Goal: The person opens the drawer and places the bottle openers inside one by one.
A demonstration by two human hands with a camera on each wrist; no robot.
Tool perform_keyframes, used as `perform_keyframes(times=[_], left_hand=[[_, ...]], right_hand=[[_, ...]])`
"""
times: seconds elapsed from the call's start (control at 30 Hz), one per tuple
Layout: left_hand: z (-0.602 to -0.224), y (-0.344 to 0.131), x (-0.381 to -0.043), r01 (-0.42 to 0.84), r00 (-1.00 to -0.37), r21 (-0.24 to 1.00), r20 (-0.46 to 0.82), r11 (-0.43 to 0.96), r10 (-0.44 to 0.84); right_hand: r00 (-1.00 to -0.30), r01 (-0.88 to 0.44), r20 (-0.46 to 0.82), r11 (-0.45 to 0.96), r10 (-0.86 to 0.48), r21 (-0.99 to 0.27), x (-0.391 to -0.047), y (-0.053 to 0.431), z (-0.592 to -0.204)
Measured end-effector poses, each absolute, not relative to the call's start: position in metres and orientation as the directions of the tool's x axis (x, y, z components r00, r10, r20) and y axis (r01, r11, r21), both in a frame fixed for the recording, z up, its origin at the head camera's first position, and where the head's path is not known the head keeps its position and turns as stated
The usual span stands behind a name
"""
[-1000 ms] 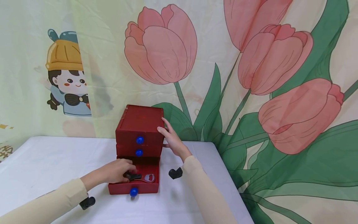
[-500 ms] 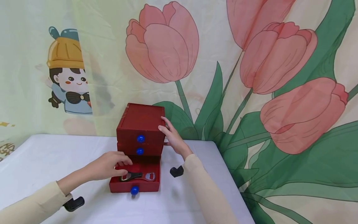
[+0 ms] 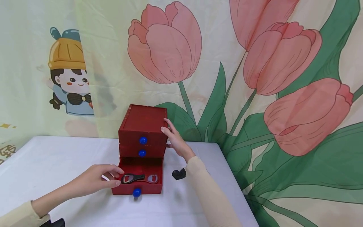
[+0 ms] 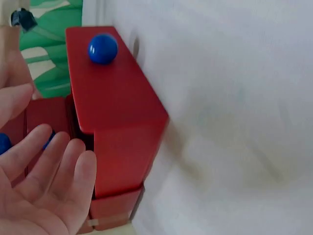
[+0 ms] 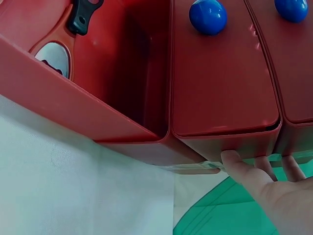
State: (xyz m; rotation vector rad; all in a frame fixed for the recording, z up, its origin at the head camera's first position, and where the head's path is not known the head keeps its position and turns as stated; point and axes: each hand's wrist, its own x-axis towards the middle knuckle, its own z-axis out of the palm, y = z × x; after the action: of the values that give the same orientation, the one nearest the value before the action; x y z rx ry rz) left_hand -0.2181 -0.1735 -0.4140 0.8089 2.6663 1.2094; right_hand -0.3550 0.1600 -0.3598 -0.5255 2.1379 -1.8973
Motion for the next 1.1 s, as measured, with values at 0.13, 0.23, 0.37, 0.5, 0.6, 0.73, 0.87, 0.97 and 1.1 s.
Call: perform_keyframes(times=[0.13,0.23,0.37,0.5,0.6,0.73,0.87,0.97,1.1], left_hand=[[-0.414,-0.172,-0.208,0.335,-0.881,0.787,0.067,0.518,0.468],[-0.415,-0.169,-0.202,0.250,-0.898,0.830,0.005,0.499,0.441],[-0.418,-0.167,-0.193,0.149,-0.897,0.882,-0.070,0.447,0.436],[-0.425,-0.164,-0.186,0.061,-0.877,0.921,-0.135,0.385,0.461],[-0.432,-0.161,-0.183,-0.005,-0.863,0.933,-0.185,0.360,0.470],[-0.441,-0.156,-0.184,-0.087,-0.850,0.933,-0.253,0.349,0.463],[-0.448,-0.152,-0.186,-0.152,-0.832,0.933,-0.298,0.325,0.468],[-0.452,-0.149,-0.187,-0.196,-0.817,0.937,-0.319,0.288,0.481],[-0.457,-0.145,-0.188,-0.277,-0.792,0.932,-0.359,0.234,0.493]], right_hand=[[-0.908,-0.108,0.059,0.095,-0.415,-0.990,-0.355,0.160,-0.360],[-0.907,-0.111,0.059,0.101,-0.418,-0.989,-0.354,0.160,-0.359],[-0.903,-0.121,0.068,0.101,-0.423,-0.987,-0.353,0.159,-0.358],[-0.903,-0.128,0.073,0.103,-0.423,-0.986,-0.353,0.158,-0.358],[-0.906,-0.126,0.071,0.107,-0.417,-0.986,-0.354,0.158,-0.359],[-0.907,-0.124,0.070,0.105,-0.415,-0.987,-0.355,0.157,-0.360],[-0.904,-0.123,0.067,0.105,-0.422,-0.987,-0.354,0.158,-0.361],[-0.902,-0.121,0.066,0.105,-0.426,-0.987,-0.354,0.158,-0.361],[-0.906,-0.124,0.069,0.105,-0.418,-0.987,-0.353,0.159,-0.362]])
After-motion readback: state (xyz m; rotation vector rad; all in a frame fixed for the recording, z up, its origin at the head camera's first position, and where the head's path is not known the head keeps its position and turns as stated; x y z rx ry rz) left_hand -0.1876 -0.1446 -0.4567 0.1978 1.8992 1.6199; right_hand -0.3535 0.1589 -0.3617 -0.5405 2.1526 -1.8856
